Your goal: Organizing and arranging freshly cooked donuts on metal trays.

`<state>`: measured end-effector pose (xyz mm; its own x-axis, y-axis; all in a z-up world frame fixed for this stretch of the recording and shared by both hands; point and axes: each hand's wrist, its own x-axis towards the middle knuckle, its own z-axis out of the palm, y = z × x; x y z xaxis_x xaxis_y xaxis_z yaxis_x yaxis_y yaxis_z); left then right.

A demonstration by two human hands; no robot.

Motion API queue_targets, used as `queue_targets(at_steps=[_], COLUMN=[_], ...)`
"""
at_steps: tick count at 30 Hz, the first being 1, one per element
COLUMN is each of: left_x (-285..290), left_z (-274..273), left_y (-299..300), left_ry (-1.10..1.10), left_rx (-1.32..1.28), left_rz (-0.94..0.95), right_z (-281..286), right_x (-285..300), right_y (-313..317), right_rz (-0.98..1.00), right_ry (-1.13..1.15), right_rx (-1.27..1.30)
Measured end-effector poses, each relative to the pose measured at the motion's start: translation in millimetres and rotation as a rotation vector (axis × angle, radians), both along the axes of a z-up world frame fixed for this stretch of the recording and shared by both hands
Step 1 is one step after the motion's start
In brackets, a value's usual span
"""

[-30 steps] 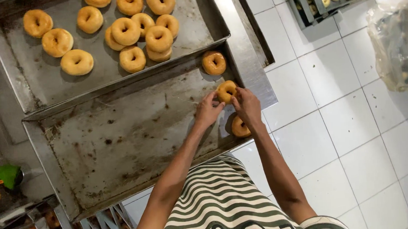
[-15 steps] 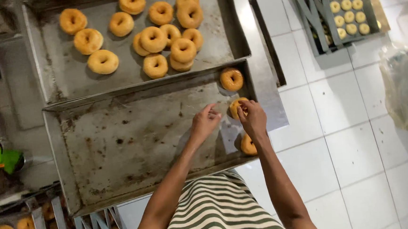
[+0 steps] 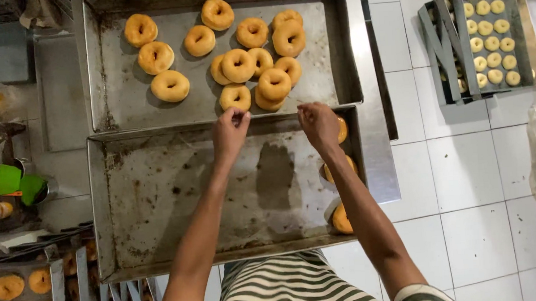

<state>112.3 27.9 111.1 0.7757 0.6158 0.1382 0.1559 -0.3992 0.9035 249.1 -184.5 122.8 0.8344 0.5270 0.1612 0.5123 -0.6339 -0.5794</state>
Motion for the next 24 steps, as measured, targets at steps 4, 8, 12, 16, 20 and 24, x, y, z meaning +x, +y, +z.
queue_targets(at_steps=[4, 8, 12, 16, 20, 24], left_x=[44.9, 76.3, 94.7, 106.3, 107.5, 102.4], left_z=[-24.2, -32.3, -27.1, -41.0, -35.8, -36.8], left_y=[13.3, 14.7, 10.3, 11.2, 6.3, 3.2], left_ry=[-0.041, 0.096, 0.276, 0.401, 0.445, 0.18], left_rx=[0.115, 0.293, 0.466, 0.491, 0.371, 0.276], left_rz=[0.027, -0.003, 0.025, 0.009, -0.014, 0.035], right_z=[-24.7, -41.5, -57.9, -51.8, -57.5, -56.7], right_x=[46.4, 81.4, 103.2, 107.5, 112.7, 112.9], right_y=[25.3, 42.1, 51.3, 58.4, 62.8, 62.5], right_rz=[-0.006, -0.067, 0.012, 0.045, 0.125, 0.101], right_ry=[0.008, 0.072, 0.006, 0.004, -0.001, 0.167], right_rx=[0.046, -0.014, -0.064, -0.093, -0.083, 0.037])
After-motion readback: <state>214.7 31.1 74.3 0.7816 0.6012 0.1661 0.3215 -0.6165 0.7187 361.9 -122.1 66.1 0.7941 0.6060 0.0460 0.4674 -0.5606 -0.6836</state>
